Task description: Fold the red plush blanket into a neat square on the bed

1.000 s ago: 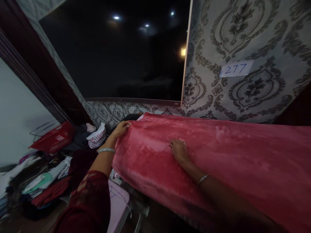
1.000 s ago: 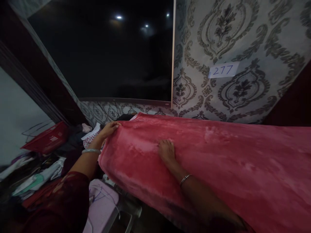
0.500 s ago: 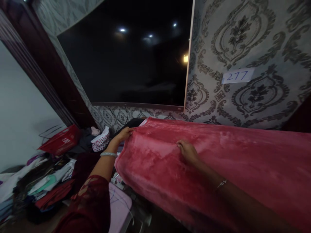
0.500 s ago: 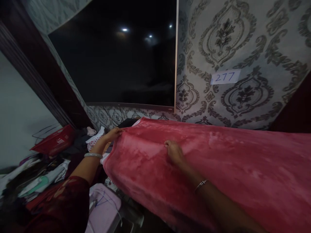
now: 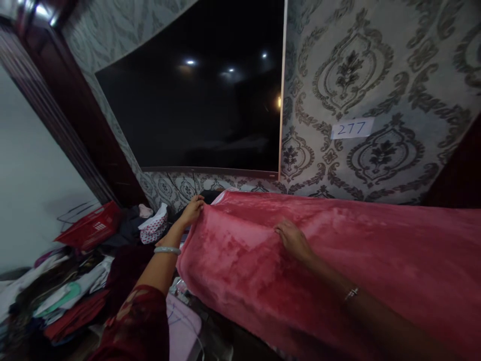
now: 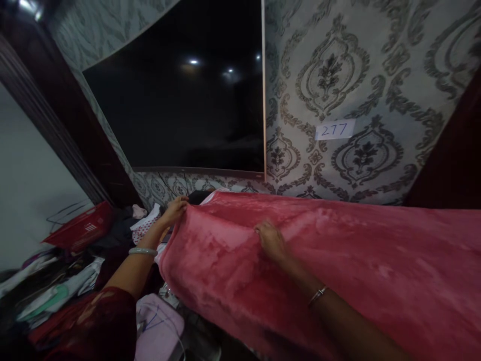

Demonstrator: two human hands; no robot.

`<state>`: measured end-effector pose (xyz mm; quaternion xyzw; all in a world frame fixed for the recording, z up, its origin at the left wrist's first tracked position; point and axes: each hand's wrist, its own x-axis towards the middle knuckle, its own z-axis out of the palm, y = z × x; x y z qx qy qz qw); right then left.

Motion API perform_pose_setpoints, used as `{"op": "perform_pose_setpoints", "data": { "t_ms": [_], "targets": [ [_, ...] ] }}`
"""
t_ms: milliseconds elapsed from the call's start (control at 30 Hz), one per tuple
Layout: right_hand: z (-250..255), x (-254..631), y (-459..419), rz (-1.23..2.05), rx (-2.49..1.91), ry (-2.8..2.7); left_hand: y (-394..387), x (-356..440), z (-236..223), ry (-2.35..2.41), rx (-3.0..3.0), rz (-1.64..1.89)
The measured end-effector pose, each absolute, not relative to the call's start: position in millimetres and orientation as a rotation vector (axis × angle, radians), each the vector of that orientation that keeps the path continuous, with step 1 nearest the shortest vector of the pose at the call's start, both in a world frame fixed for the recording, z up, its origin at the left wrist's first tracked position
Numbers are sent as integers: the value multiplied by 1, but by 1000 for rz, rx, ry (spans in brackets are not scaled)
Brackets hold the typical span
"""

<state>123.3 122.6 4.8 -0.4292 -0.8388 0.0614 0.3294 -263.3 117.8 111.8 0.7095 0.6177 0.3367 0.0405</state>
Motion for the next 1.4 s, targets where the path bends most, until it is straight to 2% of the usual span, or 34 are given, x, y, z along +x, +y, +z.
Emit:
{"op": "perform_pose_setpoints", "data": {
  "t_ms": [400, 1000, 1400],
  "targets": [
    [-4, 165, 103, 249, -909, -2151, 82, -237, 115, 1821, 2097, 1102],
    [-40, 190, 89, 409, -998, -2162, 20, -213, 103, 1579, 1949, 967],
    [-50, 190, 90, 411, -1030, -2113, 24, -211, 91, 1644, 2262, 628]
  ]
}}
